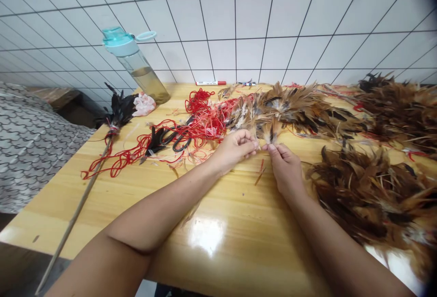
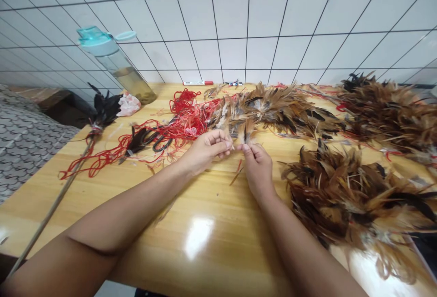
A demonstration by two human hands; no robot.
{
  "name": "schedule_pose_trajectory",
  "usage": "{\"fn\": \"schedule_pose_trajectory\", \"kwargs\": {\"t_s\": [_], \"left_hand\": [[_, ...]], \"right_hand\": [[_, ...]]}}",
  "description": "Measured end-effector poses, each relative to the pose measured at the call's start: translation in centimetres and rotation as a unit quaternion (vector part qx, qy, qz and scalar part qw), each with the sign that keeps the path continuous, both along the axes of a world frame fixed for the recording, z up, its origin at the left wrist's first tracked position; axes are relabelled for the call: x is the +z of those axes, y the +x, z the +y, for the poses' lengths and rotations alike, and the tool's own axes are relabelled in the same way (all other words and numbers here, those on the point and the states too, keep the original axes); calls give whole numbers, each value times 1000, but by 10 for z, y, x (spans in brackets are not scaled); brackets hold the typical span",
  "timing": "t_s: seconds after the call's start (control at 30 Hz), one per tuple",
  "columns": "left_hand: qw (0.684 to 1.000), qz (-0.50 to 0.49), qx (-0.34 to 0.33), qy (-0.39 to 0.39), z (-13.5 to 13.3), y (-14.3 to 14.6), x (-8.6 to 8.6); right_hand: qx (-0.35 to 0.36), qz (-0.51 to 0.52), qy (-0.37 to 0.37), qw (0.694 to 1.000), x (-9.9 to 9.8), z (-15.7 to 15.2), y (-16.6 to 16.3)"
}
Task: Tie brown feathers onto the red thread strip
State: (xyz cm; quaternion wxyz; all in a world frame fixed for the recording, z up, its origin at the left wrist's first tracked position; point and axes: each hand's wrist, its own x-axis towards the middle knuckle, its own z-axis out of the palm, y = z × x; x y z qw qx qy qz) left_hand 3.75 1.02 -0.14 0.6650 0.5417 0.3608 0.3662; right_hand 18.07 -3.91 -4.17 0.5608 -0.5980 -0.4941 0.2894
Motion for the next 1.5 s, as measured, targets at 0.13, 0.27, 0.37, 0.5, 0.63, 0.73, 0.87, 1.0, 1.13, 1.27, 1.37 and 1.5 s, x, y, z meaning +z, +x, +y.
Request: {"fn": "schedule_pose_trajectory", "kwargs": {"t_s": [0.13,0.27,0.37,0.5,0.63,0.73,0.87,1.0,1.13,1.27,1.37,1.5], "left_hand": [[1000,-16,-7,-5,-3,3,-5],[999,15,9,32,-1,3,-12],[998,29,14,54,0,3,-13],[993,67,-4,101,5,-1,-7],[959,167,96,206,22,-18,-2],[905,282,134,288,33,-30,-3],[837,401,98,359,35,-35,-8],[800,474,81,358,32,-31,-15],[806,460,69,366,31,-28,-17],[895,340,45,286,28,-24,-10],[954,239,16,183,22,-19,-5],[976,181,10,117,10,-9,-5]], "right_hand": [[17,-21,6,1000,1,0,-2],[50,-50,12,997,3,0,-2],[67,-58,15,996,3,1,-2],[72,-57,10,996,2,1,0],[50,-18,-12,999,2,0,0],[37,17,-29,999,3,0,0],[36,18,-34,999,6,-1,-1],[34,8,-30,999,7,-1,-2],[32,-8,-20,999,7,-1,-2],[14,0,-19,1000,7,-1,-3],[-1,2,-20,1000,6,-1,-3],[2,-22,-16,1000,2,-1,-3]]}}
